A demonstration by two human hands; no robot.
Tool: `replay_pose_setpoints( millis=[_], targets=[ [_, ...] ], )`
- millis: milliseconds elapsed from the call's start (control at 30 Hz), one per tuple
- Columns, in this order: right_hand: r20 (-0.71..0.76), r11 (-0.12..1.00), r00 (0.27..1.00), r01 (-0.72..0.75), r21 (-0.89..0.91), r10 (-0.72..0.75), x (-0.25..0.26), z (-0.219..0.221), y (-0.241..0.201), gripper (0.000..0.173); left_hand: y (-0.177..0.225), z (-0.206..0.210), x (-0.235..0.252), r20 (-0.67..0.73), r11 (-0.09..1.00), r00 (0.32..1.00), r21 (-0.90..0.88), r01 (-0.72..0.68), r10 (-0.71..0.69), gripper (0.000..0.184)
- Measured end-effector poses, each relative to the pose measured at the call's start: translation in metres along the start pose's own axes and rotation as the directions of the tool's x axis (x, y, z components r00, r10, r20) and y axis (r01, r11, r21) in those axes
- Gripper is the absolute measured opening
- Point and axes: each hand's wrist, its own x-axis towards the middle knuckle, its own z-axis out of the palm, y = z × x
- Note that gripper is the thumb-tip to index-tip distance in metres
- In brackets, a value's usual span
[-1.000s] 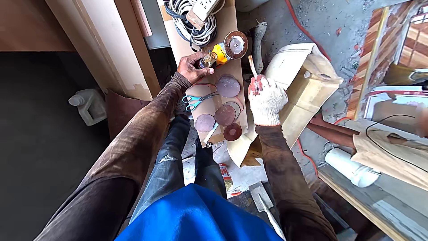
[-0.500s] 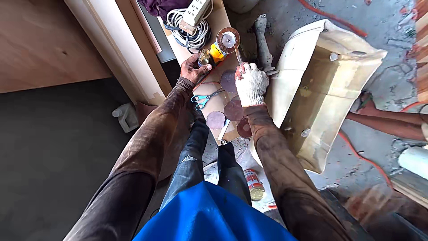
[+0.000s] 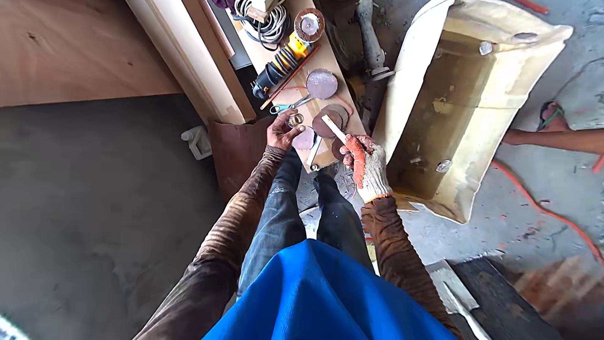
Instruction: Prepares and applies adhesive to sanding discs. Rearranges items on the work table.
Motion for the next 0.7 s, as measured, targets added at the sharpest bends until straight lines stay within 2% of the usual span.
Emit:
replay_pose_setpoints(
  millis=[167,233,333,433,567,700],
  targets=[
    [0.046,0.961,0.990,0.142,-0.239,-0.135,-0.048,-0.038,-0.011,0.026,-0.001,0.025,-0.046,0.013,1.000,1.000,0.015,-0.001,0.001,0.051],
    [0.008,0.969,0.988,0.155,-0.194,-0.157,-0.056,-0.053,-0.007,0.024,-0.010,0.031,-0.058,-0.018,0.998,1.000,0.066,-0.005,0.007,0.052],
    [-0.064,0.995,0.994,0.092,0.045,-0.089,-0.066,-0.071,0.004,0.021,-0.029,0.024,-0.065,-0.183,0.983,0.981,0.160,0.087,-0.057,0.053],
    [-0.076,0.999,0.997,0.007,0.038,-0.004,-0.079,-0.084,0.028,0.022,-0.045,0.006,-0.068,-0.321,0.955,0.938,0.210,0.208,-0.133,0.051],
    [-0.038,0.995,0.997,-0.064,-0.081,0.061,-0.099,-0.083,0.065,0.024,-0.057,-0.016,-0.064,-0.277,0.904,0.947,0.342,0.258,-0.165,0.049],
    [0.033,0.987,0.992,-0.121,-0.106,0.125,-0.117,-0.072,0.092,0.023,-0.057,-0.002,-0.035,-0.235,0.866,0.958,0.432,0.253,-0.162,0.046]
  ],
)
